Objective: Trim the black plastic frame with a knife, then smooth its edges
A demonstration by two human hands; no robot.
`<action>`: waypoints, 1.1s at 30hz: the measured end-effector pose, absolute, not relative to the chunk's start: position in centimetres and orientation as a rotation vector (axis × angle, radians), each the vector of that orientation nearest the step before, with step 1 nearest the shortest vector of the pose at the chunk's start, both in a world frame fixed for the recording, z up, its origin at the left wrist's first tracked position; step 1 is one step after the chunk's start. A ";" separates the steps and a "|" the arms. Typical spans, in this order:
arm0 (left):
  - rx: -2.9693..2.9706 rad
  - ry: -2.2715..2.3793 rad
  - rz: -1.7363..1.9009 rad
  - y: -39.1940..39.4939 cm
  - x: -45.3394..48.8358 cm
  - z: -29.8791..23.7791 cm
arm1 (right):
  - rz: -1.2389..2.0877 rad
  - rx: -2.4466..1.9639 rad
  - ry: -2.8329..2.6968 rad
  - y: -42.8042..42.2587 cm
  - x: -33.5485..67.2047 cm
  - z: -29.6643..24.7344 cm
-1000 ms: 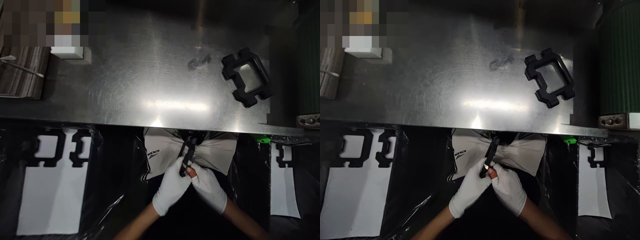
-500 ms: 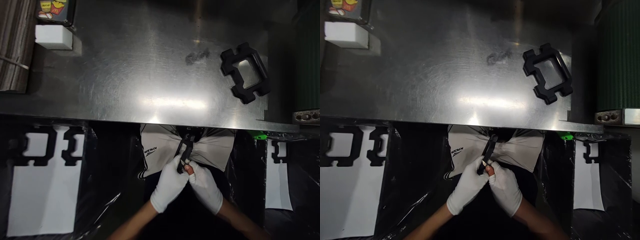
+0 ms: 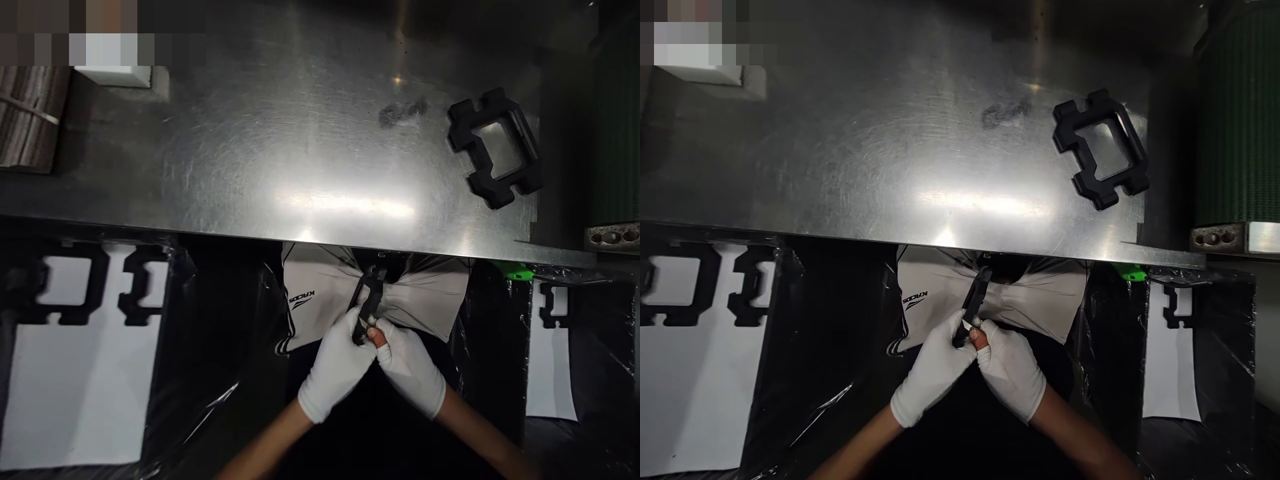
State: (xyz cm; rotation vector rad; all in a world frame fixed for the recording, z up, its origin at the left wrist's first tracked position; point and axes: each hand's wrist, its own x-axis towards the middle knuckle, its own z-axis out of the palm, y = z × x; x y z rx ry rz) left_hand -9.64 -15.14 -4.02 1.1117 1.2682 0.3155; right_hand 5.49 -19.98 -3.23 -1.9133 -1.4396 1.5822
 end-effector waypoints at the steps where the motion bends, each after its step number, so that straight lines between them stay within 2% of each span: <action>1: 1.104 1.266 0.324 -15.1 -9.6 -3.9 | 1.571 -1.939 -1.412 -20.0 5.3 -3.2; 8: 1.066 1.259 0.335 -15.0 -9.7 -3.9 | 1.360 -2.097 -1.495 -20.3 5.3 -3.4; 14: 1.025 1.259 0.333 -13.7 -10.9 -3.2 | 1.419 -1.877 -1.557 -20.0 7.9 -2.5; 17: 1.086 1.218 0.296 -12.4 -11.7 -2.5 | 1.156 -1.939 -1.369 -19.1 8.7 -2.5; 20: 1.171 1.132 0.243 -11.4 -12.8 -2.1 | 0.849 -1.855 -1.550 -16.9 9.4 -2.6; 25: 1.312 0.992 0.253 -10.4 -15.0 -2.2 | 1.047 -1.723 -2.050 -13.2 10.8 -2.4; 29: 1.356 1.041 0.236 -10.5 -16.3 -2.4 | 1.156 -1.705 -2.011 -13.1 10.7 -2.5; 33: 1.489 1.300 0.219 -11.3 -16.2 -3.0 | 1.185 -1.766 -1.860 -14.1 10.0 -2.9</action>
